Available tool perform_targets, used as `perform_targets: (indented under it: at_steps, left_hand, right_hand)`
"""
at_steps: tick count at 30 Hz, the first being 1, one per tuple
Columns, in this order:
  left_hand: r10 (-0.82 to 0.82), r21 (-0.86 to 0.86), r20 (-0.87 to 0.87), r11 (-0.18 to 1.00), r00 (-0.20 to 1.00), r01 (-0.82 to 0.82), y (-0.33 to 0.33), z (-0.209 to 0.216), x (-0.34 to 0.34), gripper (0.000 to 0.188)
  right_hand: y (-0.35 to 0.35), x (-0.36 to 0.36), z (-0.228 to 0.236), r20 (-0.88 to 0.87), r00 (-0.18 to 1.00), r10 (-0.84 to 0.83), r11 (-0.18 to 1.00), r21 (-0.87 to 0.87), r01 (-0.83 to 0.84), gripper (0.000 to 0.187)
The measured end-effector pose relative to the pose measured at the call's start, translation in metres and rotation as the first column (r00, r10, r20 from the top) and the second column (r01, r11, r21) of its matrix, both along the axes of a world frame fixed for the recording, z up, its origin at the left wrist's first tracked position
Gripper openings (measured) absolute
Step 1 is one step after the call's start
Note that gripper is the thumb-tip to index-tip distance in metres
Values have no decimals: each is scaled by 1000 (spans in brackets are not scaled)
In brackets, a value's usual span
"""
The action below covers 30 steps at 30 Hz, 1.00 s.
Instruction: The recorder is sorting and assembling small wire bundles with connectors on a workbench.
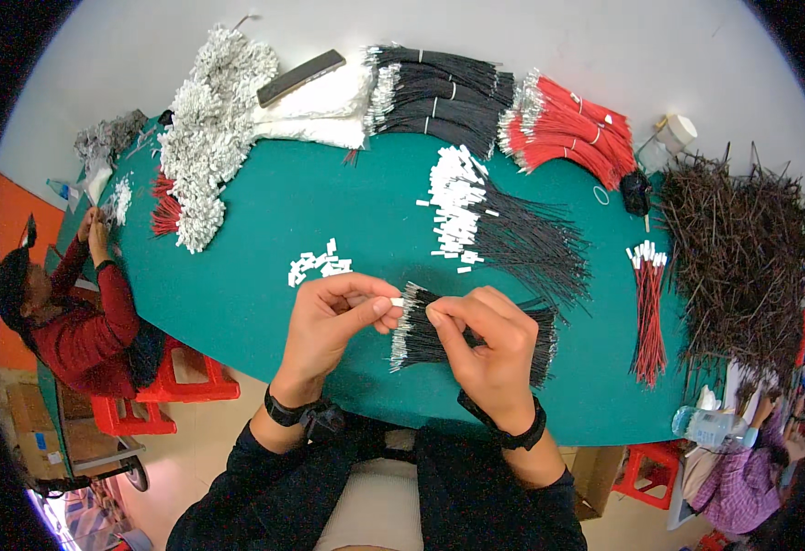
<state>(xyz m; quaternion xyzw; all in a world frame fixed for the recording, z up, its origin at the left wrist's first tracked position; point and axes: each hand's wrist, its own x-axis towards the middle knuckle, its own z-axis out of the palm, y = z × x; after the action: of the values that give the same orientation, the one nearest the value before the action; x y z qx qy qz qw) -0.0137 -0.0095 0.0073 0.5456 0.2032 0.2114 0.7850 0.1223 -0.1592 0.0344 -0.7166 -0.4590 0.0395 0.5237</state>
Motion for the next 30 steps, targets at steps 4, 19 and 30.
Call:
perform_targets:
  at_steps: [4, 19, 30]
  left_hand:
    - [5, 23, 21, 1000, 1000, -6, -2, -1, -1, 14]
    - [29, 82, 29, 996, 999, -32, -9, -4, -1, 11]
    - [25, 65, 12, 998, 1000, -25, -16, -7, 2, 12]
  right_hand:
    - [2, -2, 0, 9, 1000, 18, 1000, 8, -18, 6]
    - [5, -3, -7, -83, 996, 39, 999, 32, -37, 6]
    - [4, -3, -14, -120, 992, 46, 998, 43, -41, 7]
